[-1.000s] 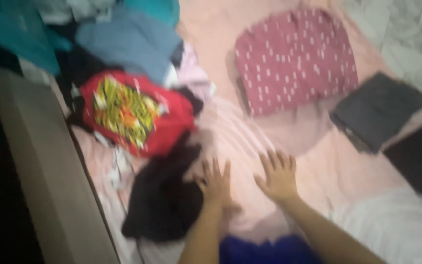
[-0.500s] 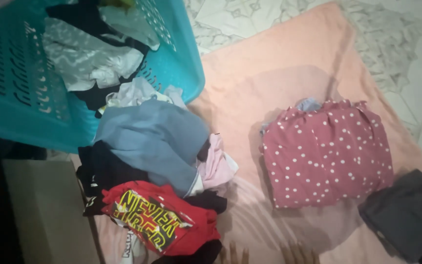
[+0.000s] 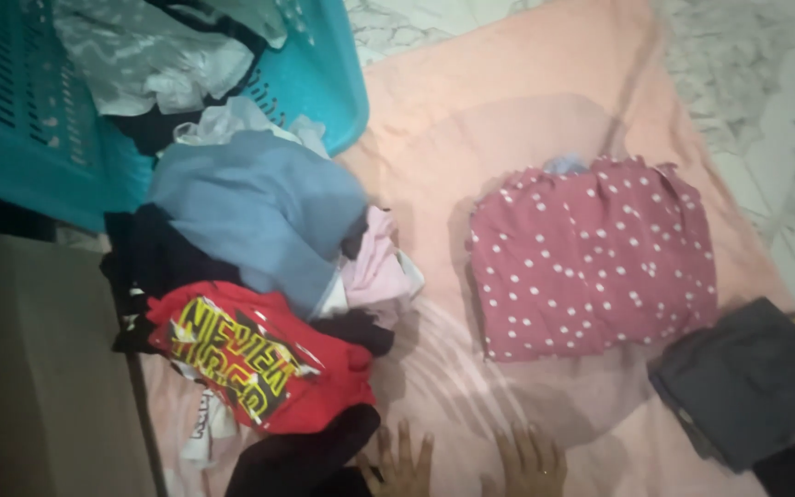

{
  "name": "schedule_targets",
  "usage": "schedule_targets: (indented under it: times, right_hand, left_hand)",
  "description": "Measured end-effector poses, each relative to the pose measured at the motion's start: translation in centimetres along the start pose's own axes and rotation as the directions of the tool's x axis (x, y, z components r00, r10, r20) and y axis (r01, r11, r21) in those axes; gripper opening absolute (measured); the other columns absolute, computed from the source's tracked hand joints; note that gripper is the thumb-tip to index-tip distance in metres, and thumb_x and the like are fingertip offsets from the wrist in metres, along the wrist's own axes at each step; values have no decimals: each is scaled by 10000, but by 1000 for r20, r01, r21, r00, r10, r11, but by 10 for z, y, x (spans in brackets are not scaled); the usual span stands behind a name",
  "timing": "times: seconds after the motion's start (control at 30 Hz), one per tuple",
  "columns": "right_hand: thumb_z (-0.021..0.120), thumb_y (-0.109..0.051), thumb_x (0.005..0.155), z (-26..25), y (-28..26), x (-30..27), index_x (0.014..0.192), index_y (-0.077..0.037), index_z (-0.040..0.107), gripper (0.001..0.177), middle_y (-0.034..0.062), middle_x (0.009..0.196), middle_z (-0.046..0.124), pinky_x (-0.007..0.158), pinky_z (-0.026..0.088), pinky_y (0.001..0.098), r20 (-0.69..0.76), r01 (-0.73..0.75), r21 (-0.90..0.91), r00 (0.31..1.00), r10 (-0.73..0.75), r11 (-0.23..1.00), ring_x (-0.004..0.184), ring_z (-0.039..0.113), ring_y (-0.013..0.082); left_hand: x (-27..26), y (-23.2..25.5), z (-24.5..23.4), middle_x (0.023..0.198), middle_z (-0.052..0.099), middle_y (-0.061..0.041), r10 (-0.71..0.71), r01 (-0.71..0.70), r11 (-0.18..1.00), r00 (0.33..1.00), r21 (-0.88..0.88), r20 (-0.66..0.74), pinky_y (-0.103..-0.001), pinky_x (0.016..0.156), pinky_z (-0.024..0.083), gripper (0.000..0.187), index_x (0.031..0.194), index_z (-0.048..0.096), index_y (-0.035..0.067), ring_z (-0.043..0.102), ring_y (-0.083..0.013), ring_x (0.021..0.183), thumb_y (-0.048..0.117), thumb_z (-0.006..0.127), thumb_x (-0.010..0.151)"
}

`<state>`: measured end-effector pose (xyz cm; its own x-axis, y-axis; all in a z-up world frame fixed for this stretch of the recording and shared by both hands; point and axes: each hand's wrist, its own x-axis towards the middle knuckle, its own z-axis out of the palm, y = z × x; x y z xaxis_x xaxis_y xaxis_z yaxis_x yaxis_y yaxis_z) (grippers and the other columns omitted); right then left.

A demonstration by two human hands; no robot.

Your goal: Folding various items of clothing, including shirts and shorts, on a mattress.

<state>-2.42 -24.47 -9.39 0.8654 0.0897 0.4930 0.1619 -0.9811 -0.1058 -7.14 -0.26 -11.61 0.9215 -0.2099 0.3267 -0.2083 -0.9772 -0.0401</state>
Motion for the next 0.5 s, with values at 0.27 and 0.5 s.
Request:
schedule_targets:
  times: [0.27, 0.5]
  right_hand:
    - [650, -438, 759, -62, -23, 44, 1385, -57, 513, 746, 228, 1421, 471, 1105, 242, 638, 411, -115, 134, 910, 50, 984, 1319, 399, 435]
    - [624, -289, 823, -65, -47, 22, 1379, 46, 477, 666, 272, 1349, 501, 1090, 321, 569, 341, -90, 282, 940, -12, 955, 1242, 445, 446]
  left_hand:
    - [145, -11, -112, 1688, -182, -235, 140, 94, 980, 300, -175, 944, -812, 1129, -19, 1521, 1652, -67, 185, -189, -510, 1531, 305, 999, 575]
    - [135, -6, -128, 1670, -278, -251, 110, -4, 993, 329, -115, 938, -805, 1127, -23, 1670, 1632, -194, 169, -237, -513, 1520, 350, 1039, 519]
